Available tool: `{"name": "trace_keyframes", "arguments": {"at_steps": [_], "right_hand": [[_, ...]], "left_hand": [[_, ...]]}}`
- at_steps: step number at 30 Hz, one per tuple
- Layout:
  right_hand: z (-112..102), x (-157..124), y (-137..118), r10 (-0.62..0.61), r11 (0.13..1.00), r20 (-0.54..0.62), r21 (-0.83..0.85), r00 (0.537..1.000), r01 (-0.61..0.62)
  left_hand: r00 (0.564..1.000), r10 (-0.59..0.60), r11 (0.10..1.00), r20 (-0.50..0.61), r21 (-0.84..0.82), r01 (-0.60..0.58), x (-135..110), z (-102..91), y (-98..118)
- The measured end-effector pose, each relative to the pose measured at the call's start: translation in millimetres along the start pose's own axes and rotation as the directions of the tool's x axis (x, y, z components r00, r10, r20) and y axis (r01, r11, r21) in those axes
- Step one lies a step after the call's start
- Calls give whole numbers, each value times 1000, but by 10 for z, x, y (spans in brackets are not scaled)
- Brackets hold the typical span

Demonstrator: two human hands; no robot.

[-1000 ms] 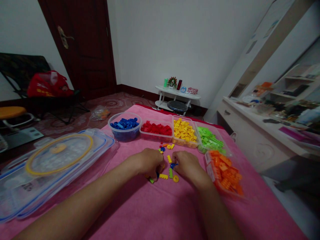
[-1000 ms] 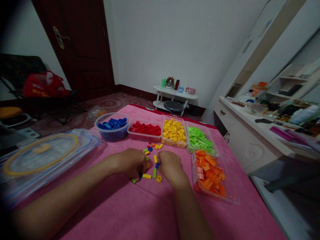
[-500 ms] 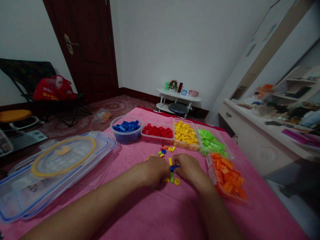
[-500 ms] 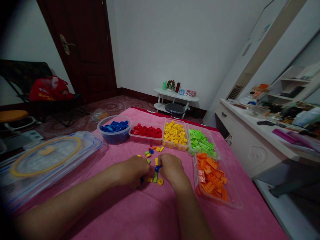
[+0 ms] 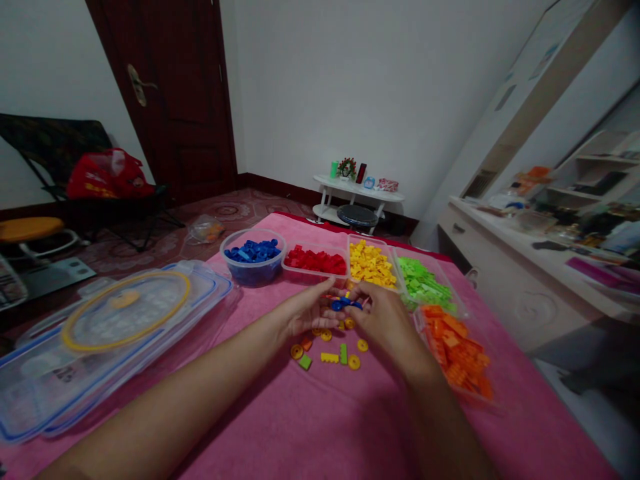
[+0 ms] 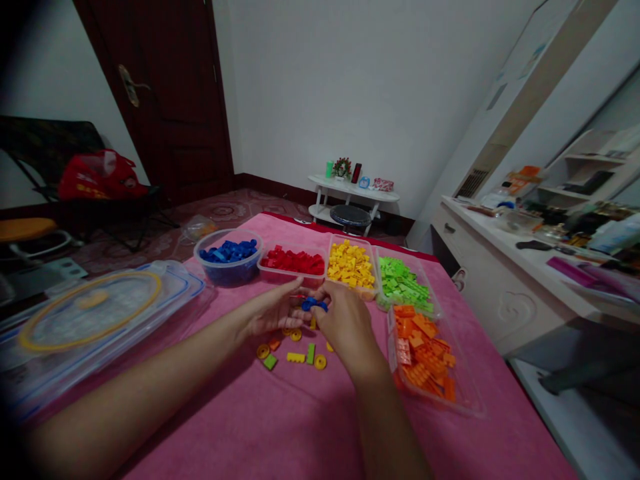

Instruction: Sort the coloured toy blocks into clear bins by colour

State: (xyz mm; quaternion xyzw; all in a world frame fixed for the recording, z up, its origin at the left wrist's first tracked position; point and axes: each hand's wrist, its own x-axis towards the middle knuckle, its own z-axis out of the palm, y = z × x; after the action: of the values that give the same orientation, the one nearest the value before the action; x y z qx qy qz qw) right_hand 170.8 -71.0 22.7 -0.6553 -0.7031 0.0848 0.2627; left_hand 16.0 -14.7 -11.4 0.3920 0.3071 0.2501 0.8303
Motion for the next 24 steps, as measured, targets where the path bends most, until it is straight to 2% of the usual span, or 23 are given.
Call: {"name": "trace_keyframes", "arguments": {"at_steps": [2, 5, 8, 9, 10, 11, 12, 13, 14, 15, 16, 17, 19, 21, 22, 23, 24], "right_hand": [[36, 7, -61, -55, 993, -38, 102, 998, 59], [52, 23, -77, -48, 983, -126, 171, 991, 70], [45, 43, -19, -25, 983, -162, 174, 986, 54], [51, 48, 6, -21, 985, -165, 167, 986, 49], [66, 53, 30, -20, 986, -165, 159, 986, 46], [89, 57, 52, -20, 987, -162, 151, 987, 45], [122, 60, 70, -21, 989, -154, 144, 988, 44], [164, 61, 84, -22, 990, -139, 134, 990, 41], [213, 61, 96, -22, 992, -116, 122, 993, 37], [269, 60, 105, -25, 994, -86, 107, 996, 34], [329, 56, 112, -35, 995, -56, 90, 998, 40], [390, 51, 119, -56, 996, -31, 72, 998, 58], [505, 37, 132, -131, 991, 14, 42, 991, 131], [593, 22, 148, -203, 979, 61, 20, 977, 202], [622, 16, 156, -219, 976, 88, 9, 972, 219], [640, 12, 164, -224, 974, 111, -2, 968, 226], [648, 11, 171, -222, 974, 122, -15, 967, 225]], "left_hand": [[993, -66, 969, 96, -230, 87, 10, -6, -28], [994, -58, 939, 96, -332, 87, 12, 0, 13], [998, 49, 964, -28, -260, -54, -32, -38, 226], [987, 133, 966, -85, -210, -149, -62, -76, 328], [959, 244, 955, -147, -134, -263, -98, -129, 436], [901, 377, 920, -214, -26, -391, -138, -198, 542], [809, 518, 855, -277, 136, -500, -180, -281, 640], [688, 651, 757, -320, 343, -556, -220, -372, 724], [550, 768, 627, -329, 562, -539, -255, -467, 791], [427, 858, 478, -286, 750, -457, -283, -558, 838], [345, 916, 325, -204, 882, -340, -302, -639, 866], [301, 947, 183, -111, 958, -222, -310, -702, 874], [299, 953, -30, 50, 997, -73, -293, -757, 844], [335, 932, -125, 137, 991, -56, -243, -717, 773], [374, 914, -137, 157, 987, -79, -213, -669, 729], [438, 883, -132, 169, 985, -113, -183, -612, 682], [522, 835, -116, 175, 983, -145, -157, -551, 633]]}}
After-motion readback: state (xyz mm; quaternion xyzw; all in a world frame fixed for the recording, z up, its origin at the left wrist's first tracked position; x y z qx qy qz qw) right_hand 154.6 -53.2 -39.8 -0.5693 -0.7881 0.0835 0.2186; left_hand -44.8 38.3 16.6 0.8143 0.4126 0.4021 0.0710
